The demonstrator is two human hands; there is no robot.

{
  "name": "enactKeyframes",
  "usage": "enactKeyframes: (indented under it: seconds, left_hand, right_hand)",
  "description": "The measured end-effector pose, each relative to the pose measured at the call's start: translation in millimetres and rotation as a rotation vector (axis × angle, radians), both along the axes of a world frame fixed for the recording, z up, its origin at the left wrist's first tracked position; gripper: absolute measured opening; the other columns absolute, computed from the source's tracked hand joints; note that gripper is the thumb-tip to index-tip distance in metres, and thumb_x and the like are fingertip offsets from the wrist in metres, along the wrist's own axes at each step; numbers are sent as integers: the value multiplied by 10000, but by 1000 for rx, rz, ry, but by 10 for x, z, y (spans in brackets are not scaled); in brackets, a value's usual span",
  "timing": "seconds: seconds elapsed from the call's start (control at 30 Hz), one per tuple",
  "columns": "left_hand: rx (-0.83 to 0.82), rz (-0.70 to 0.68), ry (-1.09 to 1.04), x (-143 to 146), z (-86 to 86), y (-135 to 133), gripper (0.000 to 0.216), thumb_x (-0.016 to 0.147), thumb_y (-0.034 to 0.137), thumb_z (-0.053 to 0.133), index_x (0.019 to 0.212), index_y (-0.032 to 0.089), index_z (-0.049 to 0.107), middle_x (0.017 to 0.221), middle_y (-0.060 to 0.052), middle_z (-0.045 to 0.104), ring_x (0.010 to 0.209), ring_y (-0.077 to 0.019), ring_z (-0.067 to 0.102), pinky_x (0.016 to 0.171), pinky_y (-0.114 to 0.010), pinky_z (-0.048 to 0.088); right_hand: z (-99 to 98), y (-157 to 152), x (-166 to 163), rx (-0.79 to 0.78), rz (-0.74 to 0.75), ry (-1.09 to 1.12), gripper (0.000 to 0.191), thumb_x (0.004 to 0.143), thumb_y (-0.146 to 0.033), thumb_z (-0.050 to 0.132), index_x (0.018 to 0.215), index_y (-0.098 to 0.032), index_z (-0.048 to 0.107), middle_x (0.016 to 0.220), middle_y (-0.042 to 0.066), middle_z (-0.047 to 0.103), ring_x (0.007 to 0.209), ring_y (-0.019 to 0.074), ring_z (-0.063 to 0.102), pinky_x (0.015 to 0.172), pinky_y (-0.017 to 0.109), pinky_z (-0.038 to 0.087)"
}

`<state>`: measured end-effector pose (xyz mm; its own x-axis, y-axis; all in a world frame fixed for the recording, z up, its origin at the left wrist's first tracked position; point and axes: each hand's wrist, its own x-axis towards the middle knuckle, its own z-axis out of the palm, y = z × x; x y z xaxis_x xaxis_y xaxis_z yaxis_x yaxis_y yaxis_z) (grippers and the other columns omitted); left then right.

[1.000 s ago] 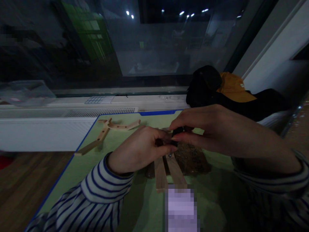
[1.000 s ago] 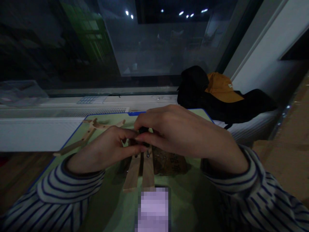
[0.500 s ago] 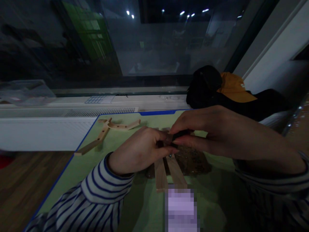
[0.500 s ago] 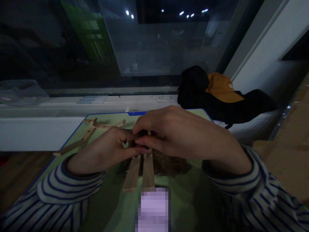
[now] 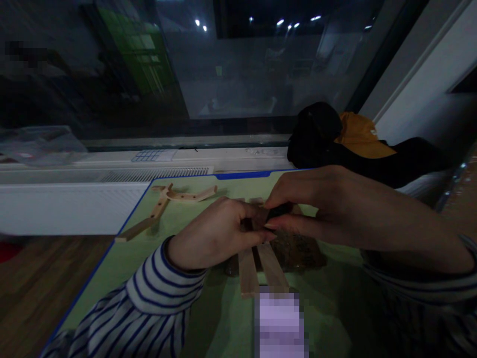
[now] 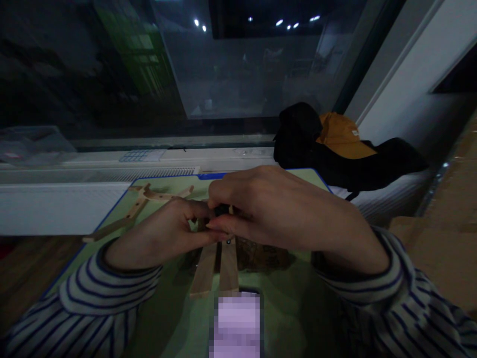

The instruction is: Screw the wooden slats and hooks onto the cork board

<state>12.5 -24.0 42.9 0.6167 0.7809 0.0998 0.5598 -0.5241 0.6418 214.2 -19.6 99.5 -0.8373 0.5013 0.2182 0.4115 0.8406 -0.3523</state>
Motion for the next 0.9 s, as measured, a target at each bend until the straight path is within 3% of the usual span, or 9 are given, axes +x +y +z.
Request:
enactKeyframes:
  seconds: [0.3,0.73,0.9]
  left_hand:
    - [11,-9,-34,-24,-2,3,99,821,287,640,811,214,707,736,69,724,667,-112,659,593,-186,420]
    - [-5,-60,85,-45,19,3,166,856,310,577,844,203,703,779,24,719,723,-137,656,628,-215,430]
    - [-8,-39,70,-26,5,5,167,847,296,575,863,195,708,787,17,724,727,-144,658,627,-218,439]
  right_hand:
    - [-6,-4,-15,-40,70,41,226,892,-184,534,1100,-148,615,1008,10,651,893,92,584,787,200,396]
    - [-13,-20,-10,-2,24,24,197,898,-266,543,1017,-147,645,843,-6,637,711,93,570,646,222,393]
    - [-7,-21,-7,37,12,16,189,900,-260,537,1005,-140,639,844,7,631,726,110,570,658,241,388]
